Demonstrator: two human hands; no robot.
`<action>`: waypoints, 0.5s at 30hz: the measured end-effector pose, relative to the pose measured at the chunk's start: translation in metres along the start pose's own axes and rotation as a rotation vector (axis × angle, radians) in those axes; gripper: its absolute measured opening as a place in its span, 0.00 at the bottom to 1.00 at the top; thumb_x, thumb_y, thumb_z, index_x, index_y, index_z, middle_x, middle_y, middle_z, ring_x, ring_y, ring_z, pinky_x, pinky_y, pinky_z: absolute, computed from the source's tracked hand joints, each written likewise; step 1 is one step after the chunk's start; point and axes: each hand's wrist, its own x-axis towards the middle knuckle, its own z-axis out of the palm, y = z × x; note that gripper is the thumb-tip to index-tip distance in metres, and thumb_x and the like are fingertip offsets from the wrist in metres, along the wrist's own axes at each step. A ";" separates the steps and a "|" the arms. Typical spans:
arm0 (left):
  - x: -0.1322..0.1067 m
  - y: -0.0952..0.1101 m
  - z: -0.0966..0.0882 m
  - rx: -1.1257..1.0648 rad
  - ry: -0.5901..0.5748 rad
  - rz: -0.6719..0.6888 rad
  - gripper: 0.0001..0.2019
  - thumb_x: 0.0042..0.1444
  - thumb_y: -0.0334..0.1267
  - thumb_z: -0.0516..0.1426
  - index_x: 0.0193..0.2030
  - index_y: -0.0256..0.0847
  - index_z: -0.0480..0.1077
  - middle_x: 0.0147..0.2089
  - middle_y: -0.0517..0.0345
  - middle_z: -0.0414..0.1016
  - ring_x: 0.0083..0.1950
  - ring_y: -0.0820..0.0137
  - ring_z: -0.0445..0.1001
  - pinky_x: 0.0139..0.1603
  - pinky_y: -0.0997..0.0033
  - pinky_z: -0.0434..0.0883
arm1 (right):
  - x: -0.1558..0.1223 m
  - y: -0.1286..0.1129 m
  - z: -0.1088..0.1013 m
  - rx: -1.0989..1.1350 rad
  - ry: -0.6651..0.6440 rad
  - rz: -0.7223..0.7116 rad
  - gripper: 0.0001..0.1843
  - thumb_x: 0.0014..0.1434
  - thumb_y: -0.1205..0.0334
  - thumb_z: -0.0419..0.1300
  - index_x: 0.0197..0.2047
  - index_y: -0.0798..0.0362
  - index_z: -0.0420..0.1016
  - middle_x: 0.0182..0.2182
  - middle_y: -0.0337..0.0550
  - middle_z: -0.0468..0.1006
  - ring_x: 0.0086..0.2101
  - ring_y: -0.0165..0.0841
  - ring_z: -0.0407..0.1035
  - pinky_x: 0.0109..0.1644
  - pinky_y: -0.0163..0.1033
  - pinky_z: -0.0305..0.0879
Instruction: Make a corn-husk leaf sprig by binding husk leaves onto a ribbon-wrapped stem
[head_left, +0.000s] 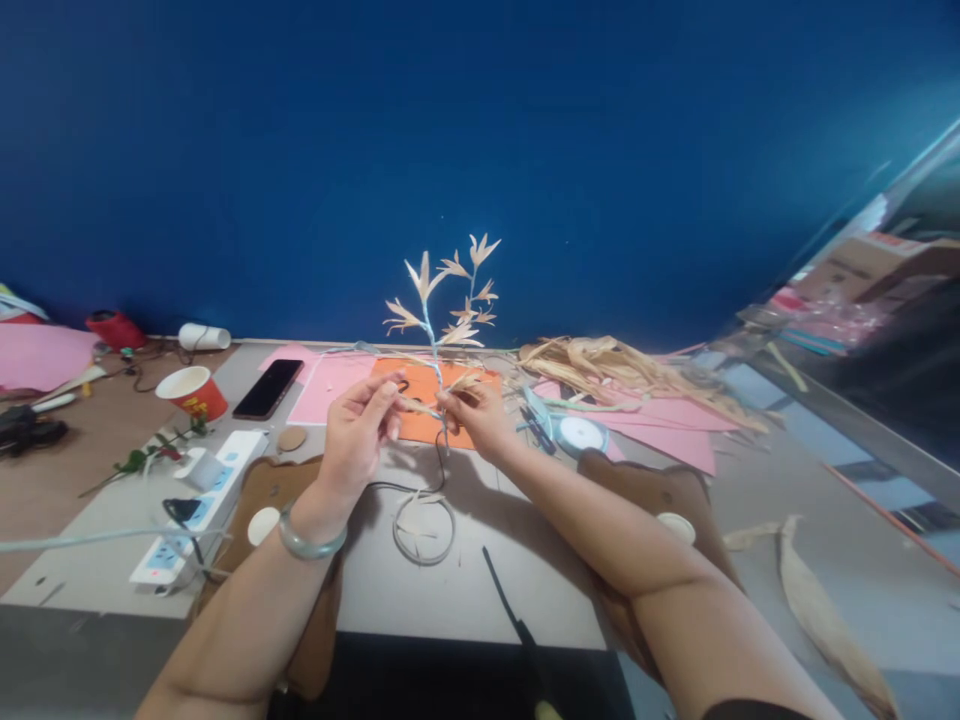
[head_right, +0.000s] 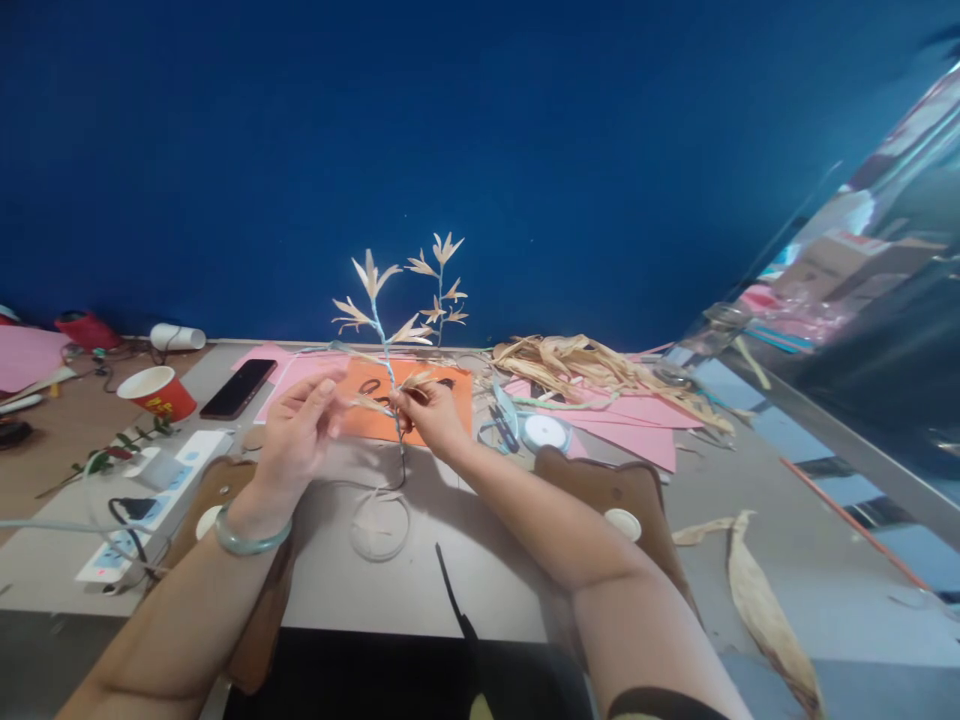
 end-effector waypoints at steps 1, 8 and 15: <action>-0.002 0.000 0.002 0.026 -0.016 0.009 0.12 0.49 0.43 0.64 0.36 0.36 0.77 0.23 0.60 0.72 0.16 0.82 0.60 0.16 0.81 0.58 | 0.002 -0.001 -0.002 0.009 0.008 -0.015 0.17 0.50 0.50 0.65 0.27 0.56 0.69 0.13 0.33 0.66 0.15 0.25 0.60 0.19 0.32 0.58; -0.002 -0.023 0.000 0.285 -0.198 -0.181 0.11 0.43 0.43 0.67 0.27 0.36 0.75 0.16 0.63 0.67 0.15 0.80 0.60 0.16 0.79 0.58 | 0.005 -0.015 -0.009 0.006 0.141 -0.041 0.18 0.47 0.49 0.67 0.28 0.54 0.68 0.13 0.31 0.63 0.15 0.23 0.56 0.17 0.31 0.52; -0.002 -0.047 0.003 0.182 -0.228 -0.347 0.19 0.39 0.43 0.68 0.37 0.36 0.76 0.31 0.56 0.75 0.18 0.83 0.61 0.17 0.79 0.57 | 0.002 -0.022 -0.006 0.024 0.102 -0.065 0.18 0.48 0.49 0.67 0.26 0.54 0.68 0.14 0.30 0.60 0.15 0.22 0.54 0.18 0.31 0.49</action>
